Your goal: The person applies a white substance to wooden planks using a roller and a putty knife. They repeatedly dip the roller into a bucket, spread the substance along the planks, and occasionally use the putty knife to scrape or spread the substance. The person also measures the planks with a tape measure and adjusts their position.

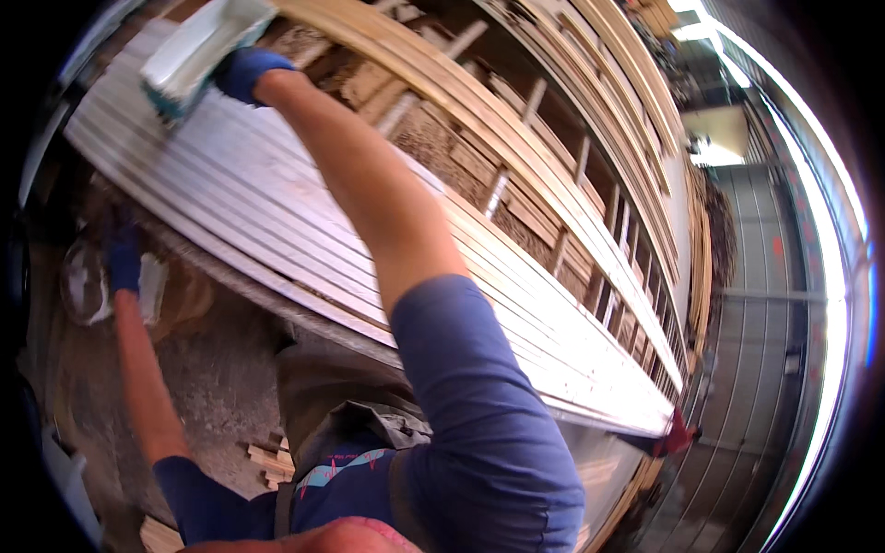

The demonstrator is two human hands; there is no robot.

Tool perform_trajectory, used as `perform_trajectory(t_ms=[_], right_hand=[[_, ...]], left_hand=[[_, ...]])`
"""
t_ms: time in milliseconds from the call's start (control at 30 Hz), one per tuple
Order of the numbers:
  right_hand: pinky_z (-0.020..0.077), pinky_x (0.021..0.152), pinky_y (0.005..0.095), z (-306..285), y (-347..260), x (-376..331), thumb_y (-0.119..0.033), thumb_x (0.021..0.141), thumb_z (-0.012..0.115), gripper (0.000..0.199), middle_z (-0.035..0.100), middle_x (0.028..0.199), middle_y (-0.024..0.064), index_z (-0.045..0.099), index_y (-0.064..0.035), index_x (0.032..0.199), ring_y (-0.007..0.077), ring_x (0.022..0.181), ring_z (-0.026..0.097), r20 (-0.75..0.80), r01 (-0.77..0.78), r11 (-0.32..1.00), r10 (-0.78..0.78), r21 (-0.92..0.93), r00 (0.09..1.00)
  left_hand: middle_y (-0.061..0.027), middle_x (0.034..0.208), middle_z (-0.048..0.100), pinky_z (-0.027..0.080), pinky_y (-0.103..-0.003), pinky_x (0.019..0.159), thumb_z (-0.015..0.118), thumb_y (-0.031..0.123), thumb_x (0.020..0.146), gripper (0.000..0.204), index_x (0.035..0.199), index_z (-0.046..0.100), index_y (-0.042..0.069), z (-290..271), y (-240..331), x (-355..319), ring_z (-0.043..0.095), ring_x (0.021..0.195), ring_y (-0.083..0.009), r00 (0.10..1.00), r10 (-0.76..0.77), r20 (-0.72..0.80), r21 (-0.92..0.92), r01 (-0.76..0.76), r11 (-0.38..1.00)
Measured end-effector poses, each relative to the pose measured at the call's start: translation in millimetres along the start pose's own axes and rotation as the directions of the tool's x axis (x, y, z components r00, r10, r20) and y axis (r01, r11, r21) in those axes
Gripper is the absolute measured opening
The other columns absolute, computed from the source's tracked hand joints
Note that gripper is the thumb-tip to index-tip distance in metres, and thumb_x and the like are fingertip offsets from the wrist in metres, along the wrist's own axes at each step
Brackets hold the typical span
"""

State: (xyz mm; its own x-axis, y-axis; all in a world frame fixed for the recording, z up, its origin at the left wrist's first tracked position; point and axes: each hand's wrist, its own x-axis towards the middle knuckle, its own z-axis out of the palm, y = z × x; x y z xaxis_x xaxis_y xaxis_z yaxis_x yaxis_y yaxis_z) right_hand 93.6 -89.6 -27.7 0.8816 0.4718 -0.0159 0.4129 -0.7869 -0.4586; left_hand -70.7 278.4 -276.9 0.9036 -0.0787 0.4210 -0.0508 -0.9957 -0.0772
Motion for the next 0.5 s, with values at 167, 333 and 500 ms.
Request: perform_trajectory(t_ms=[167,333,500], right_hand=[[0.0526,0.051,0.0345,-36,53,-101,-0.030,0.085,0.058,0.028,0.067,0.070,0.0114,0.070,-0.0091,0.099,0.0205,0.055,0.064,0.190,-0.118,0.984,0.092,0.130,0.978],[0.0520,0.079,0.0436,-55,130,-249,-0.027,0.084,0.055,0.026,0.069,0.095,0.0177,0.070,-0.0146,0.102,0.0380,0.089,0.065,0.049,0.100,0.993,-0.097,-0.059,0.994],[0.0519,0.079,0.0420,-139,180,-475,-0.027,0.089,0.053,0.030,0.069,0.098,0.0183,0.068,-0.0060,0.105,0.0332,0.090,0.066,0.212,-0.164,0.971,0.199,-0.173,0.957]], left_hand=[[-0.0118,0.151,0.033,0.030,-0.037,0.113,0.038,0.008,0.099,0.051,0.149,0.027,0.003,-51,30,-15,0.034,0.138,-0.0270,0.847,-0.277,0.454,-0.882,0.471,-0.007],[-0.0102,0.145,0.041,0.036,-0.039,0.108,0.036,0.016,0.102,0.047,0.147,0.032,0.005,-117,71,-134,0.045,0.129,-0.0255,0.737,-0.428,0.524,-0.783,0.614,0.097],[-0.0094,0.136,0.052,0.043,-0.038,0.102,0.044,0.019,0.100,0.045,0.143,0.042,0.008,-184,185,-233,0.054,0.120,-0.0242,0.756,-0.324,0.569,-0.727,0.647,0.233]])
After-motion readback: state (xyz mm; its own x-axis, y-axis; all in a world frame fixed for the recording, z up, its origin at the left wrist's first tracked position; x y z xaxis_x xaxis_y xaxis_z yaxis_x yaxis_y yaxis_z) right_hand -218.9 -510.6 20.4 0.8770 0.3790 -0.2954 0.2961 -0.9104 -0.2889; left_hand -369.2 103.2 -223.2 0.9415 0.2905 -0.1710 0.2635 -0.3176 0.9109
